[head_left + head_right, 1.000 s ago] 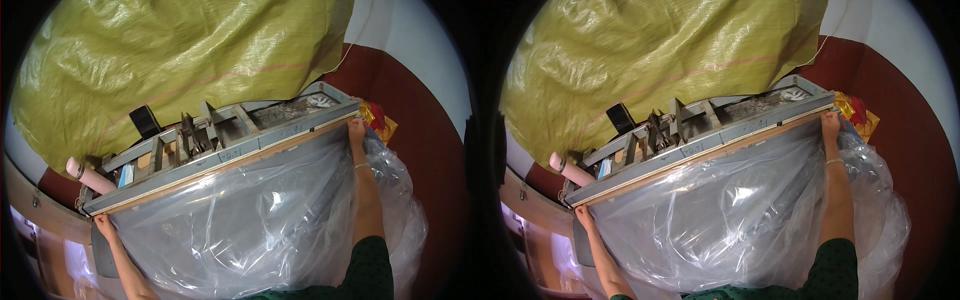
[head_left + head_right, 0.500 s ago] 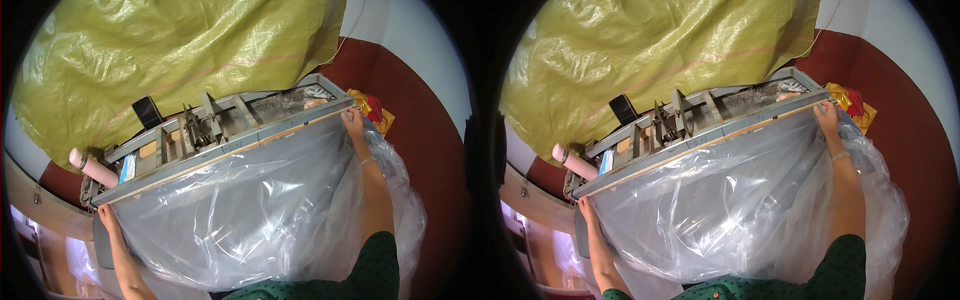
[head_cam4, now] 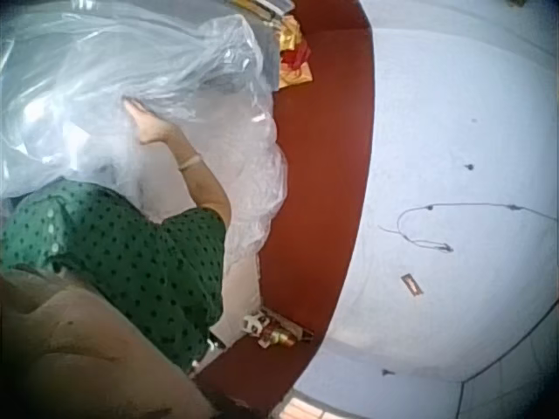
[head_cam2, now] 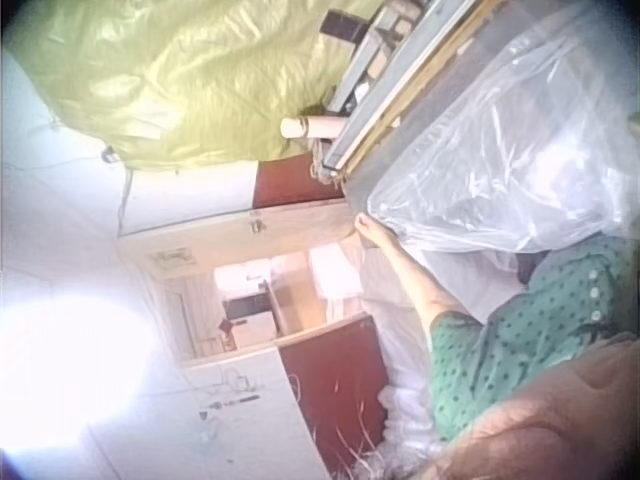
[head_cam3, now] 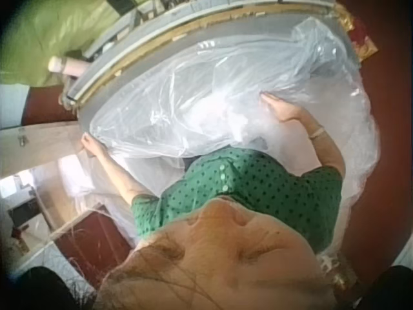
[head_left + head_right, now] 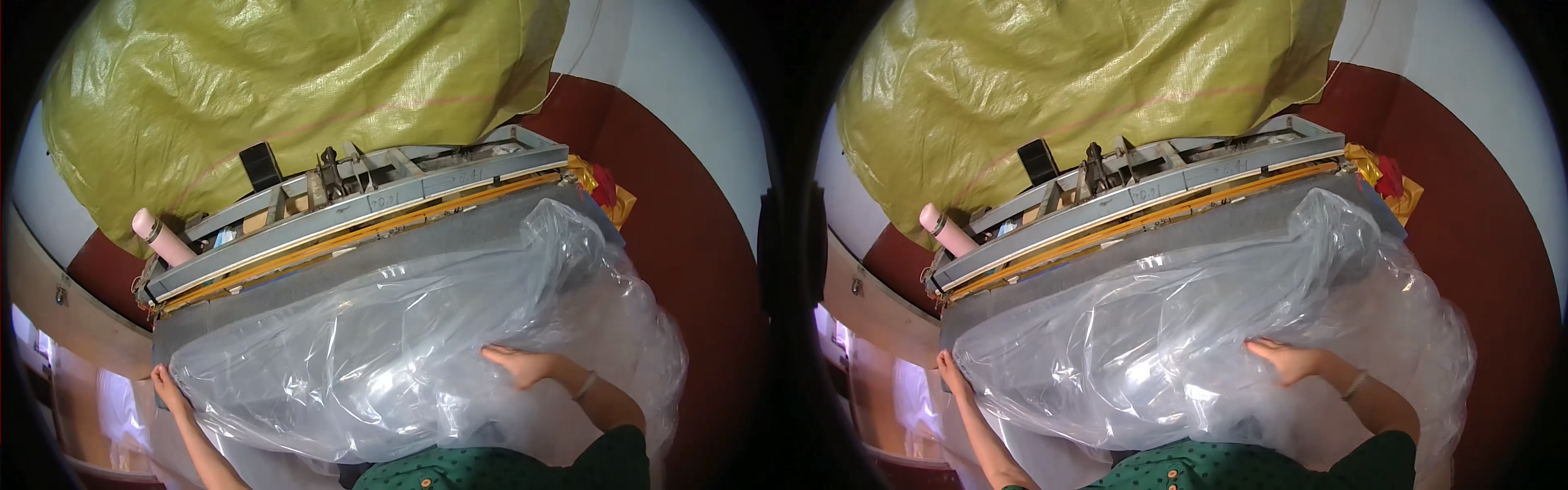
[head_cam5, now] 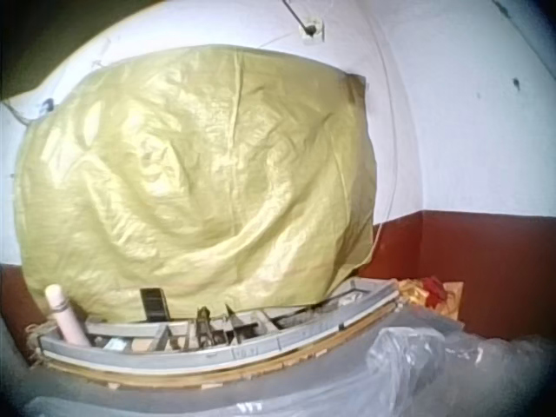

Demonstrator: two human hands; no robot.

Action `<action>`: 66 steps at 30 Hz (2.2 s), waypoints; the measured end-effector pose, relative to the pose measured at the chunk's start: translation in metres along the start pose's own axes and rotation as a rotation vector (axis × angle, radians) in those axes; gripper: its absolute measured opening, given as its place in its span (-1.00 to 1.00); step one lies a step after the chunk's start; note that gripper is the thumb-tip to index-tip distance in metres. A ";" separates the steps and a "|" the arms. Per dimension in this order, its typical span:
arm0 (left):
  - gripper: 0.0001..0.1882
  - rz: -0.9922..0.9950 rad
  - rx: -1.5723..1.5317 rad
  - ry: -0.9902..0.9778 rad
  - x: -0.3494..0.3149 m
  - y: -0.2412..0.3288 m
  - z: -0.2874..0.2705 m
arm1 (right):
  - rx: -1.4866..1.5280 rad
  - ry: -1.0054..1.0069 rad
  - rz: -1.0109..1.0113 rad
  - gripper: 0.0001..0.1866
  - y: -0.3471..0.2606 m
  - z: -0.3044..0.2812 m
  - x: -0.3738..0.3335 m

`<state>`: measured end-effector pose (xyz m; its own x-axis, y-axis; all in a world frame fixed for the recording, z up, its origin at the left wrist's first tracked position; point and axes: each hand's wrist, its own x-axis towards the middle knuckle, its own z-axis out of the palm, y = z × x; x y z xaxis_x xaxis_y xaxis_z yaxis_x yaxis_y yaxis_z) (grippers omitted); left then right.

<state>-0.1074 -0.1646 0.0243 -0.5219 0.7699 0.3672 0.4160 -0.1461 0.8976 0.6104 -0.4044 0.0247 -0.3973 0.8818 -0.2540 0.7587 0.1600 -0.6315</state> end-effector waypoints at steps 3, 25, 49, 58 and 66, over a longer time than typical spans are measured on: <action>-0.80 -0.035 -0.060 -0.030 0.007 -0.021 -0.032 | -0.254 -0.088 0.183 -0.29 -0.013 0.032 0.044; -0.86 -0.320 -0.332 -0.035 0.039 -0.136 -0.033 | -1.305 0.993 2.179 -0.60 -0.017 0.002 -0.728; -0.79 -0.497 0.268 0.162 -0.116 -0.130 -0.183 | -0.338 0.211 0.465 -0.86 0.078 -0.006 0.007; -0.86 -0.021 1.137 -0.062 -0.184 -0.117 -0.147 | -0.457 -0.223 -0.258 -0.64 -0.133 0.034 0.137; -0.95 -0.210 0.770 -0.104 -0.235 -0.089 -0.215 | -0.450 -0.271 -0.388 -0.66 -0.151 0.066 0.181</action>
<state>-0.1816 -0.4658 -0.0893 -0.5901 0.7931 0.1507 0.7332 0.4483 0.5114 0.3896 -0.2982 0.0253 -0.7574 0.5888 -0.2822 0.6525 0.6665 -0.3607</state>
